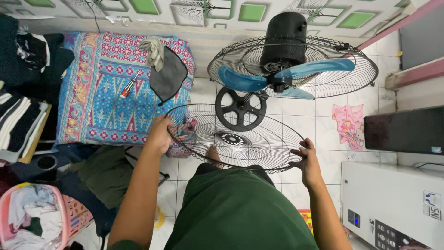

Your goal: The person unplugs a standing fan, removes the front grille, and then unscrews the central nut to detach the fan blades. They use a screwdriver to loosen the nut and place the removed parts on a nearby table.

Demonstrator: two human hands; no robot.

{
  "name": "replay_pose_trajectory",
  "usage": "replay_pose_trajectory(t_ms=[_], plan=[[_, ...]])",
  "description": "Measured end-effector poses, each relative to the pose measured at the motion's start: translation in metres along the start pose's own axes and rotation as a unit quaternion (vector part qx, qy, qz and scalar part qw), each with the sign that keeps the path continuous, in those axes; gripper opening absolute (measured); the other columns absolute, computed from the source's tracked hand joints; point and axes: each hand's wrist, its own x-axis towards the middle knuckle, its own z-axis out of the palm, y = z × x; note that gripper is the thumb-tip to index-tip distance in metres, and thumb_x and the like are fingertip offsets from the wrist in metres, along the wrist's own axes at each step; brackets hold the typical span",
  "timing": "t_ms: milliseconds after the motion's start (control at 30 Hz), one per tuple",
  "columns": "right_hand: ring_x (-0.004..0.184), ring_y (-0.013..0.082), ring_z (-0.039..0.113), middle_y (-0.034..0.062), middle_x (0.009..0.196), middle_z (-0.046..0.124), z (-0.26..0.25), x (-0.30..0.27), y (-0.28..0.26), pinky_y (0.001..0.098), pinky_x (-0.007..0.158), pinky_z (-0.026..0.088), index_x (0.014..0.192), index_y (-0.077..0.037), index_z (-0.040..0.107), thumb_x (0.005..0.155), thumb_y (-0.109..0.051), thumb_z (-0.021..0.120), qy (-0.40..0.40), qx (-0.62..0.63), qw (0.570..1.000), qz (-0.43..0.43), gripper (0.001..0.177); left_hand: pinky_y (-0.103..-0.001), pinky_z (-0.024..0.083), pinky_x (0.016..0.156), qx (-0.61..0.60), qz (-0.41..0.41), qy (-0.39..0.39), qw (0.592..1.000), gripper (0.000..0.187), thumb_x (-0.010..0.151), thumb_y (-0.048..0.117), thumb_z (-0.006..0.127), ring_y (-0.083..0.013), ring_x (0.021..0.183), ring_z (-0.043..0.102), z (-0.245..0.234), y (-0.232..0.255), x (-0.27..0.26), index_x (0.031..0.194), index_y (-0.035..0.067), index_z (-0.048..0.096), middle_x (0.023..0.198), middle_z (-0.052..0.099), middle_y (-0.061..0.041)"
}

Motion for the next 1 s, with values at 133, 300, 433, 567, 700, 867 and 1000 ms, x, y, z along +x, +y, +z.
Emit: replay_pose_trajectory(t_ms=[133, 300, 433, 567, 700, 867, 1000], plan=[[0.117, 0.0307, 0.061, 0.0121, 0.157, 0.032, 0.006, -0.008, -0.010, 0.0503, 0.084, 0.055, 0.159, -0.003, 0.018, 0.086, -0.020, 0.048, -0.061, -0.070, 0.996, -0.016, 0.081, -0.048, 0.062, 0.069, 0.013, -0.066, 0.103, 0.992, 0.060, 0.083, 0.000, 0.052, -0.0247, 0.083, 0.067, 0.001, 0.005, -0.034, 0.140, 0.011, 0.037, 0.111, 0.061, -0.013], [0.116, 0.0295, 0.063, 0.0152, 0.161, 0.030, 0.012, -0.019, -0.009, 0.0415, 0.085, 0.057, 0.160, 0.000, 0.018, 0.084, -0.009, 0.050, -0.097, -0.131, 0.986, -0.033, 0.083, -0.046, 0.052, 0.062, 0.161, -0.061, 0.128, 0.977, 0.066, 0.093, 0.006, 0.055, -0.0249, 0.083, 0.061, -0.015, -0.016, -0.069, 0.153, 0.015, 0.031, 0.112, 0.059, -0.015], [0.118, 0.0279, 0.062, 0.0150, 0.163, 0.028, 0.012, -0.030, -0.001, 0.0393, 0.088, 0.055, 0.160, 0.002, 0.019, 0.087, -0.009, 0.052, -0.108, -0.137, 0.983, -0.059, 0.081, -0.043, 0.059, 0.070, 0.157, 0.018, 0.100, 0.982, 0.067, 0.089, -0.002, 0.054, -0.0215, 0.098, 0.067, -0.039, -0.039, -0.084, 0.151, 0.012, 0.032, 0.122, 0.061, -0.010], [0.117, 0.0271, 0.063, 0.0162, 0.164, 0.026, 0.013, -0.038, 0.006, 0.0379, 0.093, 0.055, 0.160, 0.001, 0.015, 0.089, -0.010, 0.055, -0.123, -0.138, 0.980, -0.068, 0.082, -0.046, 0.059, 0.072, 0.172, -0.043, 0.154, 0.972, 0.055, 0.094, 0.001, 0.053, -0.0237, 0.098, 0.067, -0.060, -0.055, -0.106, 0.145, 0.013, 0.036, 0.122, 0.060, -0.008], [0.114, 0.0289, 0.065, 0.0148, 0.166, 0.025, 0.023, -0.038, 0.007, 0.0380, 0.089, 0.057, 0.160, 0.000, 0.011, 0.090, 0.000, 0.055, -0.147, -0.145, 0.975, -0.075, 0.083, -0.044, 0.059, 0.082, 0.193, 0.027, 0.112, 0.974, 0.042, 0.096, -0.003, 0.053, -0.0215, 0.103, 0.066, -0.079, -0.066, -0.128, 0.138, 0.003, 0.053, 0.126, 0.061, -0.008], [0.108, 0.0345, 0.070, 0.0104, 0.168, 0.017, 0.051, -0.036, 0.010, 0.0385, 0.078, 0.061, 0.159, -0.005, 0.003, 0.085, 0.016, 0.044, -0.194, -0.159, 0.966, -0.067, 0.087, -0.043, 0.057, 0.084, 0.175, 0.002, 0.155, 0.972, 0.054, 0.097, -0.002, 0.052, -0.0255, 0.099, 0.068, -0.092, -0.057, -0.154, 0.147, 0.017, 0.046, 0.131, 0.063, -0.010], [0.115, 0.0330, 0.068, 0.0114, 0.170, 0.017, 0.089, -0.026, 0.020, 0.0368, 0.084, 0.061, 0.160, -0.004, 0.006, 0.084, 0.019, 0.044, -0.233, -0.183, 0.950, -0.103, 0.088, -0.051, 0.058, 0.075, 0.116, -0.086, 0.220, 0.965, 0.055, 0.102, 0.008, 0.047, -0.0311, 0.097, 0.067, -0.094, -0.035, -0.170, 0.151, 0.030, 0.033, 0.137, 0.059, -0.014]])
